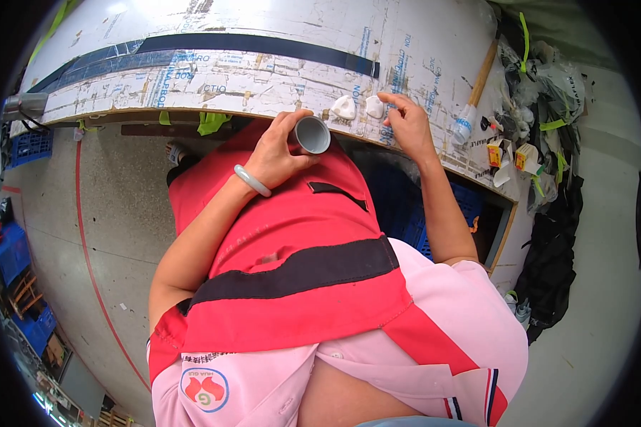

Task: Inspecting and placing small white components into a metal cylinder at a factory workstation.

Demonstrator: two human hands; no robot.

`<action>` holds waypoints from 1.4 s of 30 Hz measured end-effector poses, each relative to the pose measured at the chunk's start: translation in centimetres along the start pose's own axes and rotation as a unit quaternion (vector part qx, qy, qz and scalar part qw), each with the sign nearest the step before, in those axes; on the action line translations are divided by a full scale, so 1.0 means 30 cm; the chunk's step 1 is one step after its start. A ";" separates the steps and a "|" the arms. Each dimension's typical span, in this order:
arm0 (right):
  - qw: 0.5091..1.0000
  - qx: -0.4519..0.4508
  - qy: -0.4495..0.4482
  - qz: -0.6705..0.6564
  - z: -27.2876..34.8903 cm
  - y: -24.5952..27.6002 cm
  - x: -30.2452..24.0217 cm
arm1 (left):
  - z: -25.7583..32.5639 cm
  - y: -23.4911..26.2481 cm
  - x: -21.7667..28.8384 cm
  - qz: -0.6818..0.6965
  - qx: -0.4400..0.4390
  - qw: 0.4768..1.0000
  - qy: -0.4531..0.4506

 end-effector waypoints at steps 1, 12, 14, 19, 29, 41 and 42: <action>1.000 0.000 0.000 -0.006 0.001 -0.002 -0.003 | 0.000 0.001 0.000 -0.003 0.001 1.000 -0.001; 0.999 -0.028 -0.002 -0.016 0.012 -0.028 -0.026 | 0.001 0.000 0.000 -0.001 -0.006 1.000 0.000; 1.000 -0.020 0.006 -0.016 0.013 -0.028 -0.032 | 0.001 0.000 0.001 -0.007 -0.003 1.000 0.000; 1.000 -0.022 0.008 0.000 0.017 -0.030 -0.031 | 0.001 0.000 -0.002 0.003 -0.005 1.000 0.007; 0.994 -0.085 0.048 -0.050 0.058 -0.044 -0.118 | -0.002 -0.005 0.003 0.014 -0.008 1.000 0.009; 0.942 -0.301 0.139 -0.050 0.178 -0.212 -0.253 | -0.009 -0.047 0.030 0.027 -0.037 0.999 -0.020; 0.930 -0.333 0.037 -0.153 0.181 -0.212 -0.230 | -0.012 -0.047 0.030 0.025 -0.036 0.999 -0.017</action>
Point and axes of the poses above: each hand's wrist, its own z-axis away from the middle knuckle, its own y-axis out of the back of the hand, x = y × z, the point moved 5 cm from there along -z, towards the middle knuckle, and after that the axes turned 8 degrees about z, right-handed, at the moved point
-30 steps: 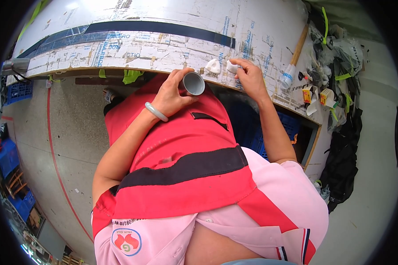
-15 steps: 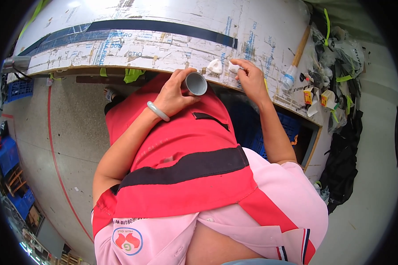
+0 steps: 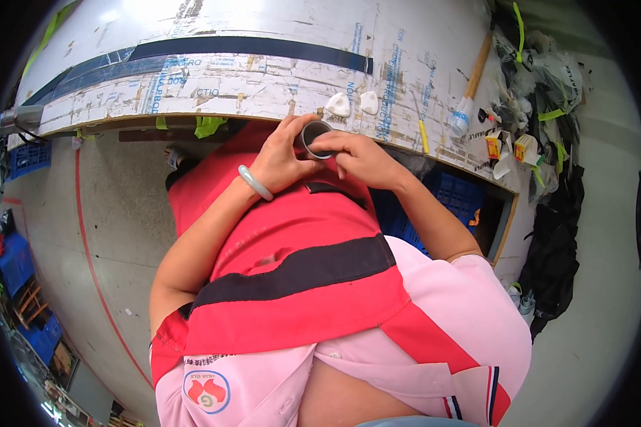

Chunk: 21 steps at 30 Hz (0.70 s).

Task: Inspecting and placing small white components into a metal cylinder at a factory workstation.

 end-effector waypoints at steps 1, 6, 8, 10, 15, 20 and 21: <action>1.000 0.004 0.002 0.003 0.005 0.012 -0.002 | -0.003 0.001 0.004 0.000 0.007 1.000 -0.010; 0.989 0.093 -0.061 -0.098 0.063 0.151 0.030 | -0.007 0.000 0.001 -0.013 0.002 1.000 -0.009; 0.986 0.131 -0.074 -0.073 0.086 0.219 0.063 | -0.003 0.002 0.001 -0.028 0.006 0.999 -0.015; 0.974 0.215 -0.072 -0.021 0.103 0.289 0.099 | -0.001 0.005 -0.004 -0.007 0.008 1.000 -0.008; 0.958 0.277 -0.064 0.037 0.088 0.337 0.187 | 0.000 0.005 -0.002 -0.010 0.010 1.000 -0.009; 0.954 0.287 -0.060 0.059 0.076 0.333 0.214 | 0.004 0.008 0.003 -0.022 0.005 1.000 -0.010; 0.953 0.291 -0.062 0.062 0.076 0.332 0.215 | 0.004 0.008 0.002 -0.017 0.005 1.000 -0.005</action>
Point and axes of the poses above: each hand's wrist, its own z-axis away from the middle knuckle, its own y-axis out of the back of the hand, x = y × z, the point moved 5 cm from there along -z, towards the middle knuckle, and after that the axes turned 8 degrees about z, right-handed, at the moved point
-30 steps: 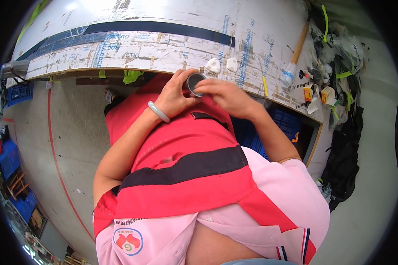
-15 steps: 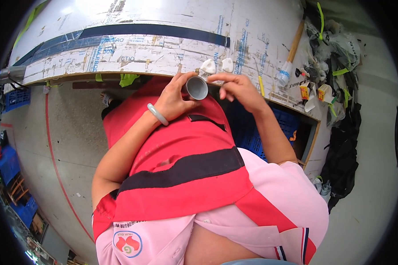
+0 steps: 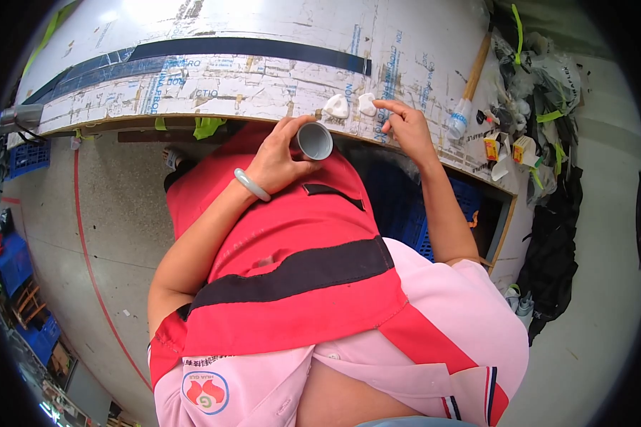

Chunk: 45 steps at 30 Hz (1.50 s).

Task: Inspecting and placing small white components into a metal cylinder at a factory workstation.

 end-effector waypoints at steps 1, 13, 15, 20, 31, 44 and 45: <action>1.000 0.006 0.014 -0.002 0.000 0.000 -0.006 | 0.000 0.000 -0.001 0.006 -0.001 1.000 0.004; 0.998 0.011 0.051 0.019 -0.035 -0.039 -0.067 | 0.002 0.001 -0.012 0.014 -0.003 1.000 0.011; 0.998 0.012 0.046 0.031 -0.037 -0.042 -0.072 | 0.004 0.001 -0.012 0.010 -0.001 1.000 0.009; 0.998 0.016 0.049 0.039 -0.032 -0.042 -0.084 | 0.005 0.001 -0.014 0.023 -0.004 0.999 0.024; 0.997 0.024 0.066 0.040 -0.024 -0.044 -0.100 | 0.005 0.006 -0.009 0.003 0.002 1.000 0.012; 0.997 0.025 0.049 0.059 -0.017 -0.050 -0.106 | 0.006 0.008 -0.016 0.006 -0.003 1.000 0.019; 0.997 0.028 0.049 0.059 -0.018 -0.050 -0.106 | 0.007 0.008 -0.017 0.002 -0.005 1.000 0.024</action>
Point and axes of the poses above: each hand's wrist, its own z-axis away from the middle knuckle, its own y-axis out of the back of the hand, x = y × z, the point moved 5 cm from there along -z, towards the middle knuckle, and after that the axes turned 8 degrees about z, right-handed, at the moved point
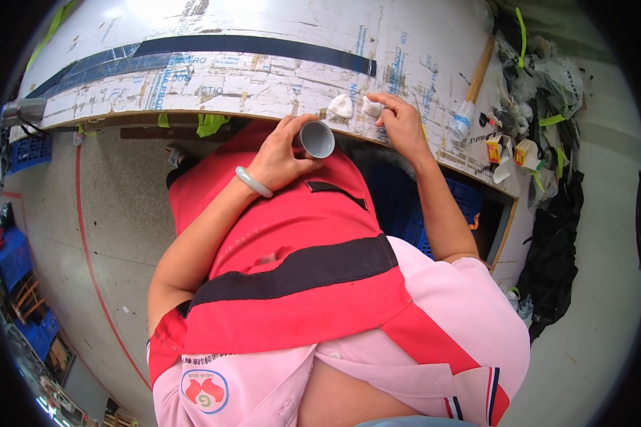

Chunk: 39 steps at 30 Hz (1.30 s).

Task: Inspecting and placing small white components into a metal cylinder at a factory workstation.

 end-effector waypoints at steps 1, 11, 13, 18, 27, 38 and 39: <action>1.000 0.006 0.003 0.000 -0.001 0.001 -0.001 | 0.000 0.000 0.000 -0.004 0.000 1.000 0.002; 1.000 0.021 -0.006 -0.007 0.013 0.025 0.030 | -0.002 -0.001 -0.003 -0.005 -0.001 1.000 -0.005; 1.000 0.023 -0.011 -0.012 0.018 0.035 0.041 | -0.001 -0.002 -0.003 -0.009 0.001 1.000 -0.007; 1.000 0.013 -0.016 0.000 0.021 0.035 0.055 | -0.002 -0.003 -0.002 -0.008 -0.003 1.000 -0.006; 1.000 0.017 -0.020 -0.005 0.021 0.025 0.056 | 0.000 -0.004 -0.003 -0.003 -0.001 1.000 -0.010; 1.000 0.021 -0.017 0.003 0.022 0.026 0.051 | 0.002 -0.005 -0.008 -0.006 -0.004 1.000 0.001; 1.000 0.021 -0.019 0.002 0.021 0.025 0.052 | 0.002 -0.006 -0.010 0.000 -0.005 1.000 0.001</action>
Point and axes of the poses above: each hand's wrist, its own z-axis away from the middle knuckle, its own y-axis out of the back of the hand, x = y × z, the point moved 5 cm from there along -z, towards the middle knuckle, and after that the axes turned 8 degrees about z, right-handed, at the moved point
